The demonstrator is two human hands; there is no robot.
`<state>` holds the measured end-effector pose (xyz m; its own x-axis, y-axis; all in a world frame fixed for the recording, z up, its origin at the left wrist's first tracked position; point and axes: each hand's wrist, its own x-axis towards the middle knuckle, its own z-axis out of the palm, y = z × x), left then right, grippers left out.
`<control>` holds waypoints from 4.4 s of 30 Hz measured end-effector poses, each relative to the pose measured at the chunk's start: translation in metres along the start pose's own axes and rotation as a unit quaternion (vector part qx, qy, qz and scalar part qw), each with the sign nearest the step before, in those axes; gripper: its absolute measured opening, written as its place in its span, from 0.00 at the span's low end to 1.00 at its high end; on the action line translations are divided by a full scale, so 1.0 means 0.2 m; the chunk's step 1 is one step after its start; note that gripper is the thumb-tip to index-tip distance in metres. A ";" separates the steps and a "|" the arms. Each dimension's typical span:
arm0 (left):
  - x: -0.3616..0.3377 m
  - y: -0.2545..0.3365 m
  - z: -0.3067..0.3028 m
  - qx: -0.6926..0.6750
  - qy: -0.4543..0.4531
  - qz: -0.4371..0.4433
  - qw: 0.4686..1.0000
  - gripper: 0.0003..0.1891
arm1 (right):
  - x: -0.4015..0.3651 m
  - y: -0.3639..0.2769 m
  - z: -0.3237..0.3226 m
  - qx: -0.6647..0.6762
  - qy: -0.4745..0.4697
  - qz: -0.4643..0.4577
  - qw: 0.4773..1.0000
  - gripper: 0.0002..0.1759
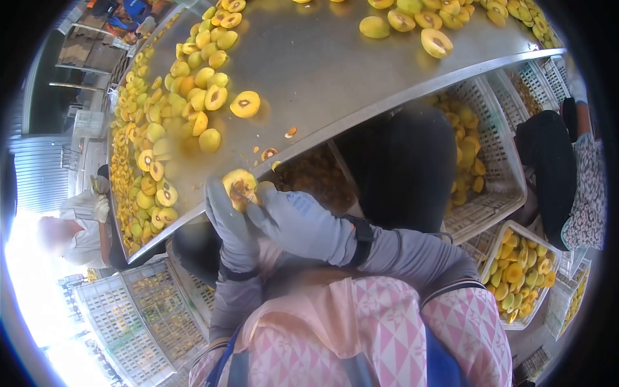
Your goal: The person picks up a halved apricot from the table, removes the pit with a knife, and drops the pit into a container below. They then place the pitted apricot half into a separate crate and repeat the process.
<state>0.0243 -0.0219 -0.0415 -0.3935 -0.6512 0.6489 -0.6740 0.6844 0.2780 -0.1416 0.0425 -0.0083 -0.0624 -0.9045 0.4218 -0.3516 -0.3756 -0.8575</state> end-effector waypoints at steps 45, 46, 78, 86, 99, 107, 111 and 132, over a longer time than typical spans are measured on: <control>-0.05 -0.24 -0.71 0.003 -0.023 -0.202 0.979 0.12 | -0.04 0.04 -0.05 -0.066 -0.244 0.065 0.965 0.21; -0.02 -0.24 -0.83 -0.036 -0.019 -0.259 0.965 0.11 | -0.07 0.07 -0.01 -0.104 -0.241 0.031 0.965 0.20; 0.23 -0.43 -0.20 -0.382 -0.188 -0.362 0.829 0.22 | 0.02 0.05 0.02 -0.061 -0.030 -0.124 0.990 0.12; 0.10 0.01 -0.10 -0.325 -0.014 -0.293 0.899 0.18 | 0.01 0.01 0.02 -0.003 0.025 -0.008 1.000 0.11; 0.16 0.19 -0.06 0.010 -0.009 -0.077 0.997 0.21 | -0.05 0.04 0.04 -0.089 0.027 -0.091 0.991 0.12; 0.15 0.10 -0.10 -0.048 -0.087 -0.110 0.989 0.18 | -0.03 0.01 0.01 -0.018 -0.010 0.000 1.000 0.11; 0.21 0.01 -0.14 -0.152 -0.236 -0.119 0.952 0.15 | -0.07 0.05 0.00 -0.043 -0.057 -0.051 0.996 0.21; 0.18 0.21 -0.05 -0.436 -0.013 -0.353 0.828 0.19 | -0.01 0.02 -0.04 0.246 -0.171 0.182 0.936 0.16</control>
<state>-0.0121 -0.0135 0.0019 -0.1147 -0.9889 0.0947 -0.0396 0.0998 0.9942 -0.1502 0.0435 -0.0104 0.2387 -0.9707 0.0286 0.1137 -0.0013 -0.9935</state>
